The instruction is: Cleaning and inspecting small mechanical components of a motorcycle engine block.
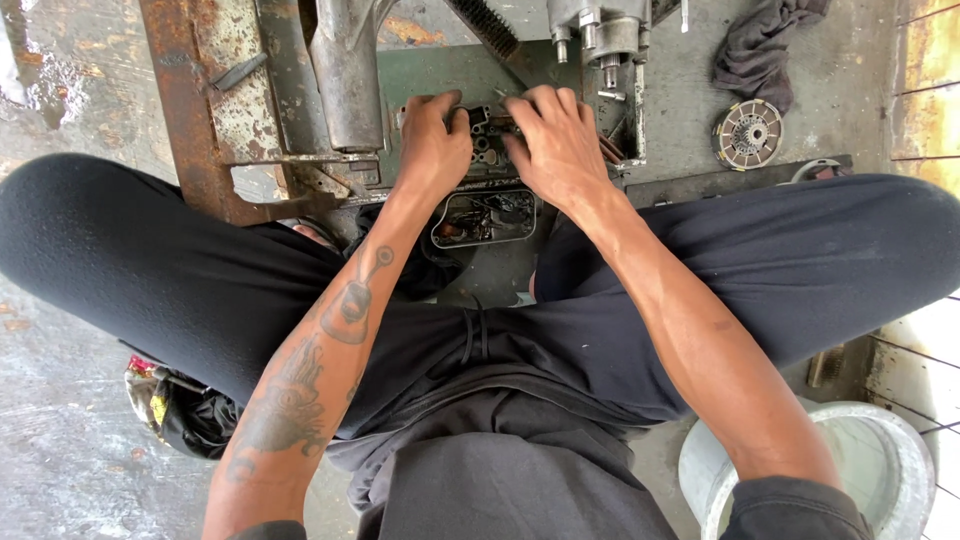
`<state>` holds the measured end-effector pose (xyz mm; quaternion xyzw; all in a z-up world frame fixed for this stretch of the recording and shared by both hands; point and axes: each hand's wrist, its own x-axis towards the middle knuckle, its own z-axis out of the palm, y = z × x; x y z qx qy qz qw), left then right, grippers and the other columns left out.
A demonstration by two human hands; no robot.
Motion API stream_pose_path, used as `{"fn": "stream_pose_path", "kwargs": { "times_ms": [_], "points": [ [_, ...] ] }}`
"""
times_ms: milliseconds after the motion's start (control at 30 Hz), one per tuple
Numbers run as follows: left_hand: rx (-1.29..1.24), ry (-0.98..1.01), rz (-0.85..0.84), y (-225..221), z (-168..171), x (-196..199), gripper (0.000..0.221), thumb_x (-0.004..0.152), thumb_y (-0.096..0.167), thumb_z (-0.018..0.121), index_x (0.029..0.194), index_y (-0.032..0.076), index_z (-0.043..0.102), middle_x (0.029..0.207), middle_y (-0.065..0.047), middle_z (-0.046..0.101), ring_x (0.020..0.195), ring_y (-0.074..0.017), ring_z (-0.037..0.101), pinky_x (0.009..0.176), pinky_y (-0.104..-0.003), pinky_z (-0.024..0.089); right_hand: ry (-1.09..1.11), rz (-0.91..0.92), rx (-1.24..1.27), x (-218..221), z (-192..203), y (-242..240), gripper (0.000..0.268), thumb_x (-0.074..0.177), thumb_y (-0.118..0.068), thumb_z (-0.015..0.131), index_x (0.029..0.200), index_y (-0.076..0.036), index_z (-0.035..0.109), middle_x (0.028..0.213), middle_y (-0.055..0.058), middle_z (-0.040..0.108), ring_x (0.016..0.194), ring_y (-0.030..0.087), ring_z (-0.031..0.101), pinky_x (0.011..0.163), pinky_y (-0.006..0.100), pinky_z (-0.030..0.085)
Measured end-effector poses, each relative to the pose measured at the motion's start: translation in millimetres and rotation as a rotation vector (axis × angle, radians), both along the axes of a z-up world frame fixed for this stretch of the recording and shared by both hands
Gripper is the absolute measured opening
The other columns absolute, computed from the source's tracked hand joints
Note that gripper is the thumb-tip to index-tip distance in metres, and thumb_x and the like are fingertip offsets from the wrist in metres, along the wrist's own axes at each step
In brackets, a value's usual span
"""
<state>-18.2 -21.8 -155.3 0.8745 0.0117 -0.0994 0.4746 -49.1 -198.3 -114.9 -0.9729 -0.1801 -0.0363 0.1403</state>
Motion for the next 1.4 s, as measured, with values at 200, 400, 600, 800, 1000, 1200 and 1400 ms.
{"fn": "stream_pose_path", "kwargs": {
  "times_ms": [200, 400, 600, 800, 1000, 1200, 1400],
  "points": [
    [-0.029, -0.115, -0.013, -1, 25, -8, 0.029, 0.091, 0.012, 0.062, 0.118, 0.001, 0.067, 0.119, -0.019, 0.056, 0.104, -0.0324, 0.063, 0.087, -0.040, 0.056, 0.070, -0.150, 0.115, -26, 33, -4, 0.024, 0.094, -0.015, 0.069, 0.116, -0.008, 0.068, 0.106, 0.006, 0.056, 0.095, 0.024, 0.053, 0.084, 0.040, 0.041],
    [-0.059, -0.132, -0.053, 3, 51, -23, 0.027, 0.093, 0.014, 0.061, 0.116, -0.001, 0.065, 0.120, -0.020, 0.054, 0.109, -0.0333, 0.056, 0.091, -0.043, 0.050, 0.085, -0.295, 0.269, -56, 53, -16, 0.016, 0.093, -0.012, 0.069, 0.107, -0.005, 0.071, 0.098, 0.009, 0.060, 0.083, 0.025, 0.060, 0.073, 0.038, 0.051],
    [-0.014, -0.043, -0.110, 1, 57, -34, 0.030, 0.100, 0.020, 0.057, 0.126, 0.005, 0.060, 0.121, -0.016, 0.047, 0.116, -0.0417, 0.051, 0.089, -0.055, 0.054, 0.273, -0.317, 0.252, -69, 43, -15, 0.023, 0.097, -0.027, 0.063, 0.117, -0.016, 0.069, 0.104, 0.010, 0.065, 0.092, 0.030, 0.070, 0.075, 0.050, 0.055],
    [0.053, -0.158, -0.122, 3, 85, -53, 0.028, 0.102, 0.014, 0.053, 0.125, 0.000, 0.061, 0.124, -0.021, 0.046, 0.120, -0.0445, 0.048, 0.087, -0.056, 0.053, 0.414, -0.355, 0.185, -76, 59, 1, 0.027, 0.097, -0.032, 0.059, 0.117, -0.015, 0.069, 0.104, 0.015, 0.067, 0.093, 0.038, 0.069, 0.078, 0.054, 0.053],
    [-0.009, -0.203, -0.108, 6, 84, -68, 0.026, 0.103, 0.008, 0.048, 0.124, -0.002, 0.061, 0.121, -0.019, 0.051, 0.120, -0.0442, 0.051, 0.089, -0.057, 0.051, 0.548, -0.363, 0.188, -80, 62, 10, 0.028, 0.097, -0.030, 0.059, 0.111, -0.009, 0.069, 0.104, 0.018, 0.066, 0.097, 0.043, 0.067, 0.079, 0.051, 0.053],
    [-0.163, -0.292, 0.150, 19, 97, -78, 0.026, 0.099, -0.001, 0.046, 0.115, 0.003, 0.066, 0.103, -0.015, 0.070, 0.103, -0.0331, 0.069, 0.085, -0.045, 0.057, 0.658, -0.383, 0.197, -91, 49, 10, 0.028, 0.097, -0.035, 0.055, 0.108, -0.013, 0.069, 0.106, 0.017, 0.068, 0.102, 0.044, 0.066, 0.084, 0.055, 0.052],
    [-0.490, -0.155, 0.400, 6, 67, -111, 0.035, 0.081, -0.009, 0.036, 0.076, 0.008, 0.067, 0.065, -0.009, 0.064, 0.053, -0.0139, 0.057, 0.055, -0.029, 0.048, 0.815, -0.396, 0.331, -113, 8, 17, 0.031, 0.099, -0.026, 0.050, 0.113, -0.004, 0.067, 0.113, 0.028, 0.067, 0.110, 0.050, 0.062, 0.088, 0.059, 0.053]
  ]
}}
